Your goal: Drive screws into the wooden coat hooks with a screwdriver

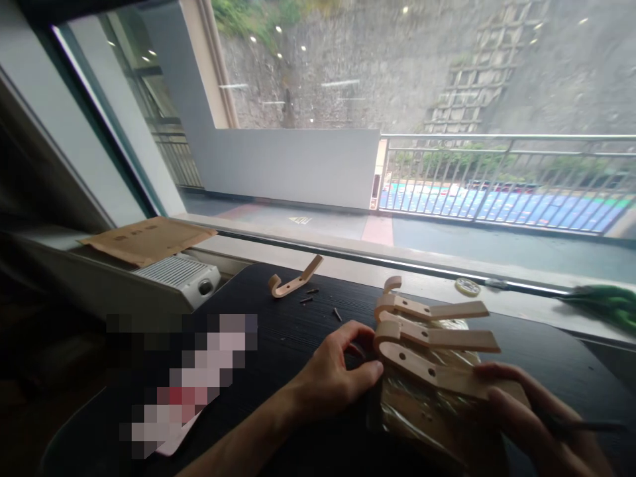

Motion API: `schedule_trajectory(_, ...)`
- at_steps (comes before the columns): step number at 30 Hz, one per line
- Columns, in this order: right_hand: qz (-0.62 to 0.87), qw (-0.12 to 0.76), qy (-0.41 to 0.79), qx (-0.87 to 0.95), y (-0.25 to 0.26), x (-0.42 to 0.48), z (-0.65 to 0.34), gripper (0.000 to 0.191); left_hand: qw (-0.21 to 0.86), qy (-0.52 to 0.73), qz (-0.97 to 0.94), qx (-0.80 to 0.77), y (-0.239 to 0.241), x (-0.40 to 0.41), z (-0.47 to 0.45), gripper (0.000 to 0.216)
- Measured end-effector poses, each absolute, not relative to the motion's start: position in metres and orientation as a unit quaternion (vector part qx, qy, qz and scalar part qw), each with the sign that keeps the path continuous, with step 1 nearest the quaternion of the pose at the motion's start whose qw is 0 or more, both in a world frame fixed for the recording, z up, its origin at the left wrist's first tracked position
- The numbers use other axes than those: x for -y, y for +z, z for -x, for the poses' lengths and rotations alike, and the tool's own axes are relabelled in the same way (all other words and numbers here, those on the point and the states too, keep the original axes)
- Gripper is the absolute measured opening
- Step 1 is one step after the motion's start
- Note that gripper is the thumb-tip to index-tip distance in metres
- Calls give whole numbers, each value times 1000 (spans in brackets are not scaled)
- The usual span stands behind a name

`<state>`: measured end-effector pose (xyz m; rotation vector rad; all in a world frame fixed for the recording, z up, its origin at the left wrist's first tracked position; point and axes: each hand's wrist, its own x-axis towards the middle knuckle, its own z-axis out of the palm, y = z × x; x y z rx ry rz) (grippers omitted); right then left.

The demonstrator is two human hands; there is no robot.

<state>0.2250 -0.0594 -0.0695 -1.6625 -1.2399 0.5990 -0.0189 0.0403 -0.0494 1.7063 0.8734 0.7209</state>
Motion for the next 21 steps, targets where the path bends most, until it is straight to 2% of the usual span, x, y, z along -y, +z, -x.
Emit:
schedule_trajectory(6,681,498,238,481,-69,64,-213,26,485,320,-729,-363,-56,-40,23,56)
schedule_trajectory(9,681,509,243,467,-68,63,-214,28,492,305,-733,-357,-58,-37,23,50)
schedule_trajectory(14,683,513,303,423,-65,57,-213,43,527,244,-735,-350,-48,-32,19,24)
schedule_trajectory(17,687,510,315,410,-64,56,-208,45,595,178,-692,-368,-45,-32,15,27)
schedule_trajectory(21,696,512,295,408,-63,59,-203,40,620,190,-663,-374,-49,-32,13,28)
